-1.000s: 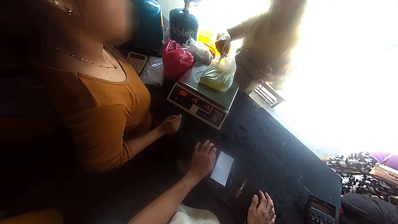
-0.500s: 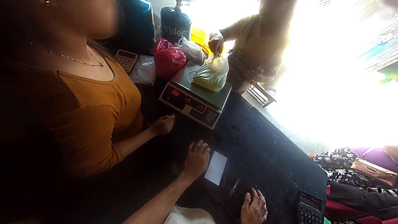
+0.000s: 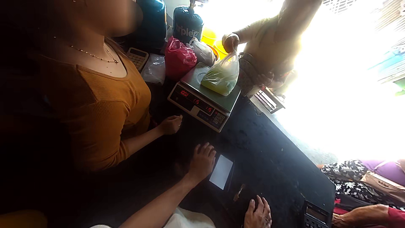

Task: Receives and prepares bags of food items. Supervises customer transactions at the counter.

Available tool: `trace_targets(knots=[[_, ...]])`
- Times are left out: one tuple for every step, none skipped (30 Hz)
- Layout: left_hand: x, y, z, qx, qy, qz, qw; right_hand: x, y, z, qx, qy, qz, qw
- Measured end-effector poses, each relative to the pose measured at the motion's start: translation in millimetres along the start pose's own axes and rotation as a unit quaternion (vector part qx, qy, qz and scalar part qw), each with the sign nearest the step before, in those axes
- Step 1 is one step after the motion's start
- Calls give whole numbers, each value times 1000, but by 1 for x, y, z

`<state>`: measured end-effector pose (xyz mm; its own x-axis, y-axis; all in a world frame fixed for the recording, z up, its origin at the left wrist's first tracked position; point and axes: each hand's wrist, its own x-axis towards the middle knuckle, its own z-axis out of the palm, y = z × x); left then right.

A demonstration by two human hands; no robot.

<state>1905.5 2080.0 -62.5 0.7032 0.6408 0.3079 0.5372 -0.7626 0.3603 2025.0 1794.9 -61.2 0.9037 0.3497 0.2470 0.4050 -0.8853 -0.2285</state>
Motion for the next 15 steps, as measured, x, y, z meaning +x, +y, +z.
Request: trace_targets(knots=[[0,0,0,1,2,0,1000,0,0,0,0,1,-1,1000],[0,0,1,2,4,0,1000,0,0,0,-1,1,0,1000],[-1,0,2,4,6,1,1000,0,0,-1,0,0,0,1000],[-1,0,3,6,8,1,1000,0,0,-1,-1,-2,0,1000],[-1,1,4,7,11,2,1000,0,1,-1,-1,-3,0,1000],[-1,1,5,8,14,2,1000,-1,2,-1,0,-2,1,1000],[-1,1,5,8,17,3,1000,0,2,-1,2,-4,4,1000],[0,1,6,9,19,5,1000,0,2,-1,3,-5,7,1000],[0,1,6,10,21,6,1000,1,2,-1,0,-6,10,1000],[0,2,6,11,22,8,1000,1,2,0,-1,-5,12,1000],[0,2,6,13,21,9,1000,1,2,0,1,-6,14,1000],[-1,1,7,16,22,10,1000,0,3,1,5,-3,15,1000],[-1,1,6,19,24,10,999,0,2,2,7,-2,17,1000],[-1,1,6,21,24,10,999,-1,2,1,7,-3,19,1000],[-2,0,6,20,25,11,999,-1,1,1,6,-4,20,1000]])
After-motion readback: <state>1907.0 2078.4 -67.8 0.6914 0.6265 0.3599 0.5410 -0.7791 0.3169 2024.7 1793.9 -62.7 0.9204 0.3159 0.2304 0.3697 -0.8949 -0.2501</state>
